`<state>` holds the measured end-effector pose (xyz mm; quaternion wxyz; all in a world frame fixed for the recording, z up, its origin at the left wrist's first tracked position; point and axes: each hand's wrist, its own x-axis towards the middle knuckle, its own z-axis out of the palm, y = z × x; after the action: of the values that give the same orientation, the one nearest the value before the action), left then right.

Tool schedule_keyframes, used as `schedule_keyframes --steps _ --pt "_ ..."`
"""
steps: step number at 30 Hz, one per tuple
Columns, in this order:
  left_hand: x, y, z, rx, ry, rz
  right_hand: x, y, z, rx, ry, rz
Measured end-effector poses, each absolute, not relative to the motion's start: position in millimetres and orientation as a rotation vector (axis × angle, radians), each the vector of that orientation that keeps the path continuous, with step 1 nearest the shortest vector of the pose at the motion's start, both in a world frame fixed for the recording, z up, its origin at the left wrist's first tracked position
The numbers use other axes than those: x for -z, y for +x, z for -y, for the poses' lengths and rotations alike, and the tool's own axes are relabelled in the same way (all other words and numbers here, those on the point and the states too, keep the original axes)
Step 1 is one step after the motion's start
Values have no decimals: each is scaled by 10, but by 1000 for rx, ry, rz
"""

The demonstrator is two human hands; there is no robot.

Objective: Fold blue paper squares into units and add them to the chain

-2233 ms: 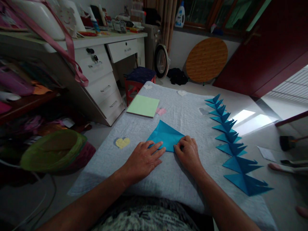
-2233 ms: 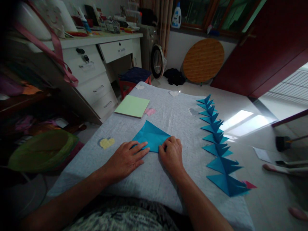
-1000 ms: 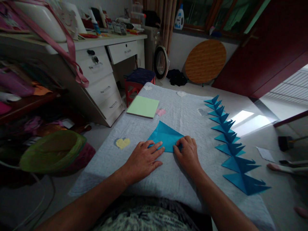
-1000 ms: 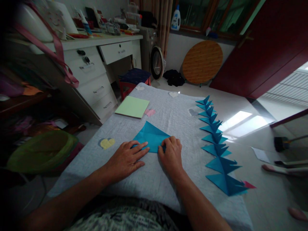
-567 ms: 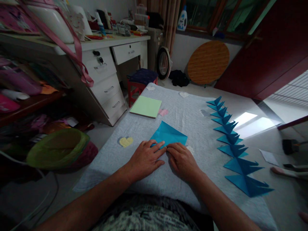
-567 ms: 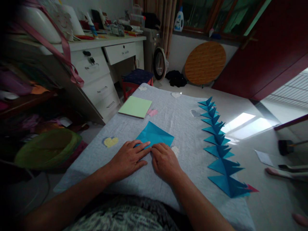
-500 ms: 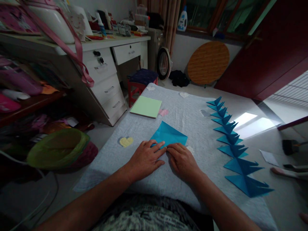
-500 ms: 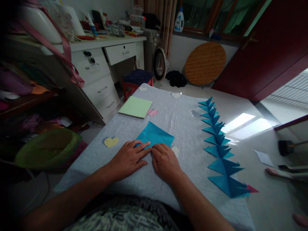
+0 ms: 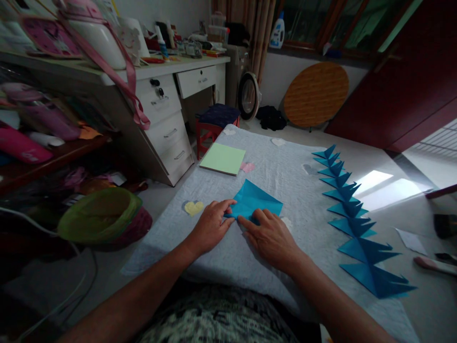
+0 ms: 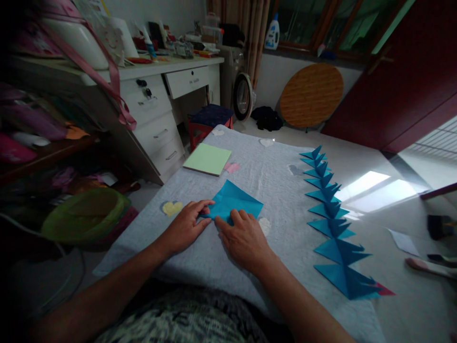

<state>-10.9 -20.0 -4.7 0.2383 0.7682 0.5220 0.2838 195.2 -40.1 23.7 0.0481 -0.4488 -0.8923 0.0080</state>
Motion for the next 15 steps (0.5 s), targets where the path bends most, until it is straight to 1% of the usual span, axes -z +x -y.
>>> schedule_keyframes --steps 7,15 --pt "-22 -95 162 -633 2135 -1574 -169 1961 444 -43 -1391 2710" --pt "-9 -158 166 -512 2222 -1618 -150 1933 469 -21 -1395 2720"
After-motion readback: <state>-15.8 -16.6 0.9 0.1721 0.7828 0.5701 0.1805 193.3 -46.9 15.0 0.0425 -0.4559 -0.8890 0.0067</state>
